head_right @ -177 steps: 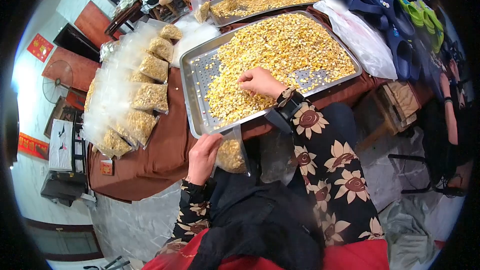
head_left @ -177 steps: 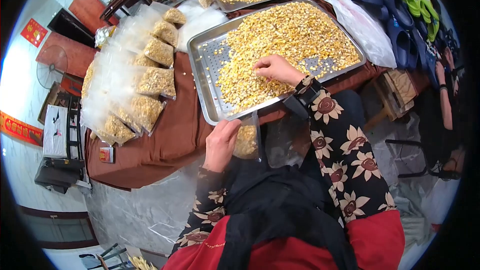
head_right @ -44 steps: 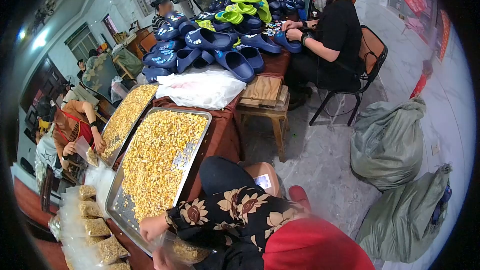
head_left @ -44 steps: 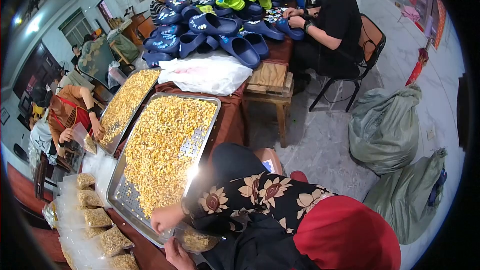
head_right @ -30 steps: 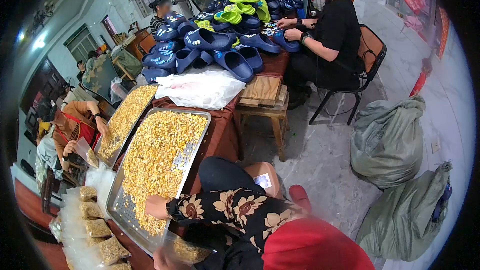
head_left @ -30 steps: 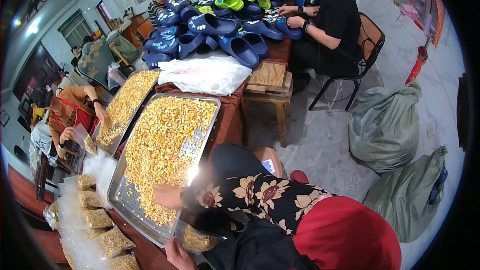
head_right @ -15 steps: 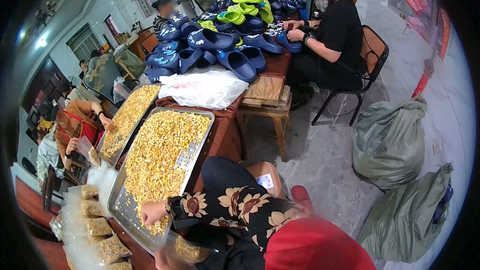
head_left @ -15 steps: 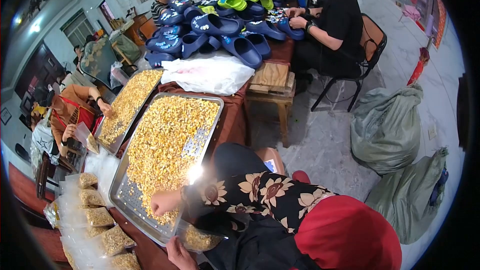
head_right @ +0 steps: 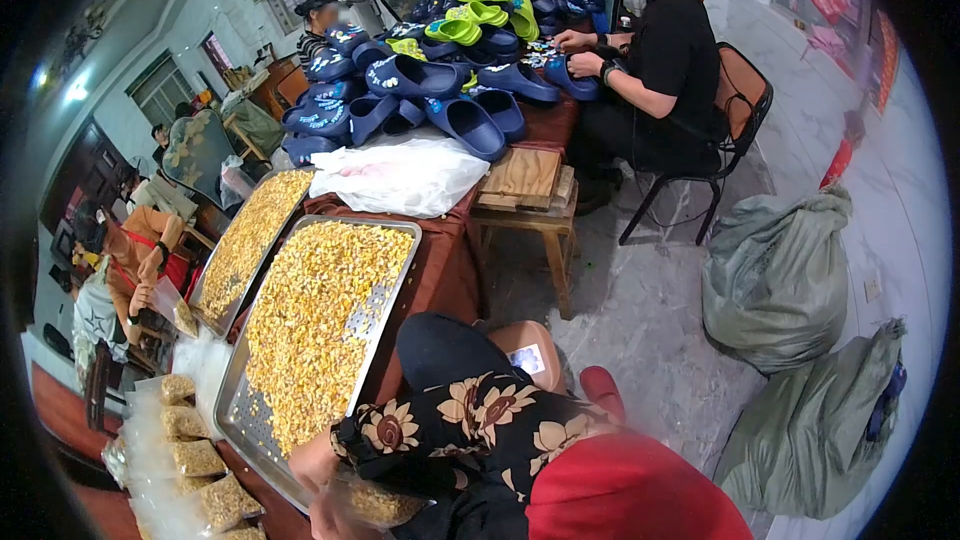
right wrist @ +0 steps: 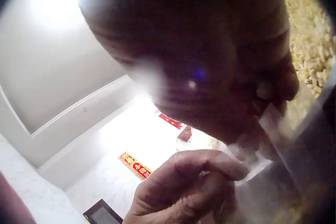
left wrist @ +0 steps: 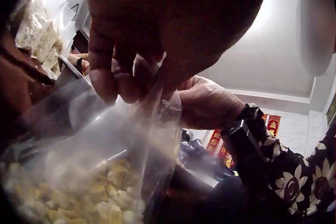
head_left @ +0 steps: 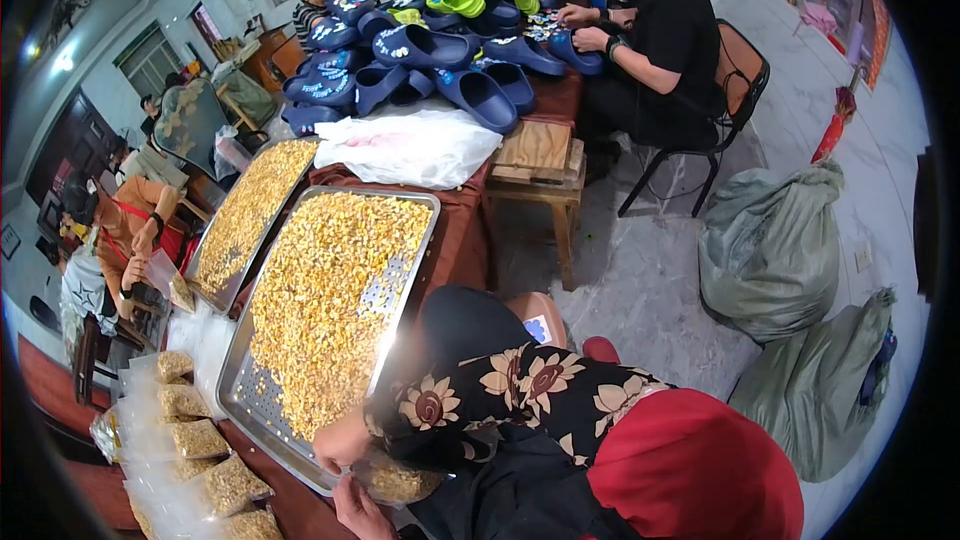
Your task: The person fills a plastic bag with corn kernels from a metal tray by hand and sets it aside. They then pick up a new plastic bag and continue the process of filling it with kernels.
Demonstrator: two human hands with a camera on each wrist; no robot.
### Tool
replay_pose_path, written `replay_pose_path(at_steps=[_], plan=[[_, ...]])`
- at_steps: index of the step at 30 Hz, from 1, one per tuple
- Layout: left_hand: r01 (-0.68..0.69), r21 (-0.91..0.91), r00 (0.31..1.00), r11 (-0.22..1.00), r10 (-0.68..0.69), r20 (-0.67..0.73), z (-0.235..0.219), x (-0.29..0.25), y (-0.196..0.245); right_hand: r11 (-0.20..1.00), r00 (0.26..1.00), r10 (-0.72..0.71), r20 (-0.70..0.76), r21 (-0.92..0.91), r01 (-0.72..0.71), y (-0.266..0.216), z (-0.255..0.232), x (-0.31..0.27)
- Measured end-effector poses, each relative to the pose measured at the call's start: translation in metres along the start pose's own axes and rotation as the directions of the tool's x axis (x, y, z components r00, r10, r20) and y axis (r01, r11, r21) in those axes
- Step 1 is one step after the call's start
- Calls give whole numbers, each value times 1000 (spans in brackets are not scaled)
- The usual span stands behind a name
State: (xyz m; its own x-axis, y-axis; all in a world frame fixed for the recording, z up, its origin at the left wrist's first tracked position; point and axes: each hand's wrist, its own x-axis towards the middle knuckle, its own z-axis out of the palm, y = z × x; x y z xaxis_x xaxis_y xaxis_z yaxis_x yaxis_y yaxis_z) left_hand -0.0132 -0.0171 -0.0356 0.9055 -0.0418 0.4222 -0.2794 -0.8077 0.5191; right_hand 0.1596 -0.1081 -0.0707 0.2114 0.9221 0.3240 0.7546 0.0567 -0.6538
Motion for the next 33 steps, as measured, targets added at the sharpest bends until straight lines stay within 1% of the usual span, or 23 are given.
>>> replay_pose_path(at_steps=[2,3,5,6,7,8,10,11,13,14,15,17,18,19,21,22,24,25,27,28,31,32,33], plan=[[-12,-7,1000,1000,12,-18,-1,0,0,972,983,54,-177,235,-11,5,-2,1],[10,13,1000,1000,-10,-1,-1,-2,-2,972,983,54,-177,235,-11,9,-5,1],[32,33,999,999,-32,13,-2,-4,-4,978,890,204,-408,47,-202,18,-21,-2],[23,38,1000,999,-23,9,-2,-5,-4,931,848,265,-459,-108,-350,9,-35,-15],[13,44,1000,999,-13,6,-3,-5,-5,836,797,309,-519,-250,-488,-4,-50,-28],[11,45,1000,999,-11,4,-3,-5,-5,837,797,307,-521,-251,-487,1,-55,-34],[-12,45,1000,999,13,-8,-3,-5,-5,627,645,456,-613,-293,-722,17,-59,-45],[-13,45,1000,999,14,-9,-4,-5,-5,627,645,456,-614,-293,-722,14,-62,-47],[2,44,1000,999,-2,-2,-4,-5,-3,530,579,712,-398,-238,-814,6,-68,-47],[3,43,1000,999,-3,-3,-4,-5,-3,551,611,643,-462,-275,-788,5,-59,-45],[5,36,1000,999,-5,-5,-3,-4,-2,550,611,643,-461,-277,-788,7,-56,-43],[10,29,1000,1000,-10,-5,-2,-5,-3,633,759,562,-329,-420,-650,11,-48,-38],[13,33,1000,999,-12,-2,-2,-5,-5,606,745,446,-496,-446,-659,17,-36,-34],[14,38,1000,999,-14,0,-2,-6,-6,607,746,446,-495,-445,-658,27,-32,-32],[20,44,1000,999,-20,2,-3,-6,-5,708,765,473,-438,-327,-626,24,-43,-33],[24,49,1000,998,-25,4,-4,-5,-5,710,766,471,-438,-327,-623,23,-48,-34],[24,56,1000,998,-24,-5,-5,-6,-6,772,733,492,-470,-153,-616,16,-55,-38],[23,58,1000,998,-22,-11,-4,-7,-6,773,735,491,-468,-154,-615,16,-54,-38],[23,52,1000,998,-23,-13,-3,-7,-9,804,692,331,-642,-192,-563,40,-43,-35],[22,46,1000,999,-22,-13,-3,-7,-10,804,692,331,-641,-192,-562,51,-40,-33],[42,39,999,998,-42,-5,-3,-8,-11,869,724,317,-613,-118,-481,49,-44,-29],[43,39,999,998,-42,-7,-3,-7,-10,934,788,337,-515,79,-348,29,-52,-28],[37,27,999,999,-37,-14,-3,-7,-9,932,850,327,-413,288,-219,8,-61,-29]])
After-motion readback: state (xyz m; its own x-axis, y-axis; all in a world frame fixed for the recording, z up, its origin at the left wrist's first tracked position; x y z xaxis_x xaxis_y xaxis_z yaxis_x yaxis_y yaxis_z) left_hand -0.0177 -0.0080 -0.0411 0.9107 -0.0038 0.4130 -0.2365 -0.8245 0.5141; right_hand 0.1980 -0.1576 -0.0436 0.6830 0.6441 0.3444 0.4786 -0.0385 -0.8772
